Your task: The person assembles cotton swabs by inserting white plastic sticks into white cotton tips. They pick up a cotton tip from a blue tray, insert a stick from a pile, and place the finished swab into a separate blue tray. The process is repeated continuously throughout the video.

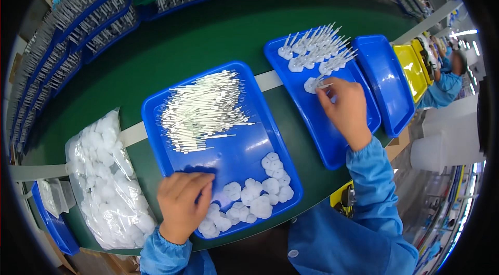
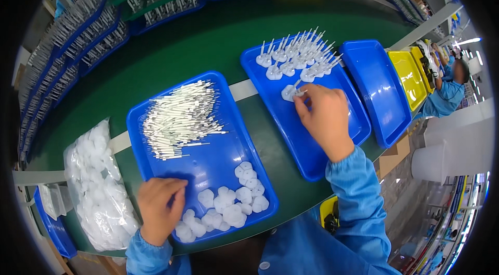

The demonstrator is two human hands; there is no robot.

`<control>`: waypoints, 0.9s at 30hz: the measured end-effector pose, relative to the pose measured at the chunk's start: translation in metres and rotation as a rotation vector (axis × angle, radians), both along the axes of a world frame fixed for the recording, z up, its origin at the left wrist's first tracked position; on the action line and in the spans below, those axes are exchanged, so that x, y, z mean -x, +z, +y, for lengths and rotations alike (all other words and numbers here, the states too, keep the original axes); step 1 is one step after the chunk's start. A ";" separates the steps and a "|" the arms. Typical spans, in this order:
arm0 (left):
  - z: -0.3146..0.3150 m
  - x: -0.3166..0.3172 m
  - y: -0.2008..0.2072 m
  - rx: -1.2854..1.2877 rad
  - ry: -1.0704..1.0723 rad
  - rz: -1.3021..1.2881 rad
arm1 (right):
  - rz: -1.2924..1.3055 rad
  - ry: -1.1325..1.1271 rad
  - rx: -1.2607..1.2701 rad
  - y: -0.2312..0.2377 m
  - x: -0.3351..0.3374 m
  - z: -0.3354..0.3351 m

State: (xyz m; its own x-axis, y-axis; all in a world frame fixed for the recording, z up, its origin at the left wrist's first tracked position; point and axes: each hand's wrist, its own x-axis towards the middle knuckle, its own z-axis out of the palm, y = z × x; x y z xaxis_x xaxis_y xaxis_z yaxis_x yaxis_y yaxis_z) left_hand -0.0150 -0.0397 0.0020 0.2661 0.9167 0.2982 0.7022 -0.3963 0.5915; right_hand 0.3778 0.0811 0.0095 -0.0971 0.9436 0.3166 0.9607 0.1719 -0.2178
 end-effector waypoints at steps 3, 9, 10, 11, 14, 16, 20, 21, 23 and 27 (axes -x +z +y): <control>-0.004 -0.002 -0.003 -0.019 -0.012 -0.021 | 0.156 -0.050 0.059 -0.004 -0.001 -0.009; -0.005 -0.003 -0.003 -0.016 -0.008 -0.024 | 0.100 0.038 0.100 -0.004 0.022 -0.022; -0.006 -0.003 0.000 0.002 -0.026 -0.012 | 0.056 0.033 0.084 -0.006 0.022 -0.017; -0.006 -0.001 0.003 0.017 -0.041 0.001 | 0.013 0.031 0.066 -0.007 0.022 -0.011; -0.015 0.006 0.013 0.096 -0.142 0.095 | -0.022 0.041 0.031 -0.009 0.013 -0.010; -0.018 0.007 0.015 0.052 -0.170 0.151 | 0.015 0.095 -0.016 -0.003 0.020 -0.013; -0.020 0.013 0.009 0.055 -0.189 0.110 | 0.135 0.385 -0.035 0.021 0.074 -0.031; -0.018 0.013 0.006 0.064 -0.199 0.118 | 0.141 0.464 -0.043 0.024 0.091 -0.036; -0.016 0.012 0.002 0.074 -0.218 0.134 | 0.129 0.592 -0.036 0.020 0.122 -0.041; -0.019 0.005 0.019 0.155 -0.126 0.079 | -0.001 0.718 -0.143 0.001 0.173 -0.035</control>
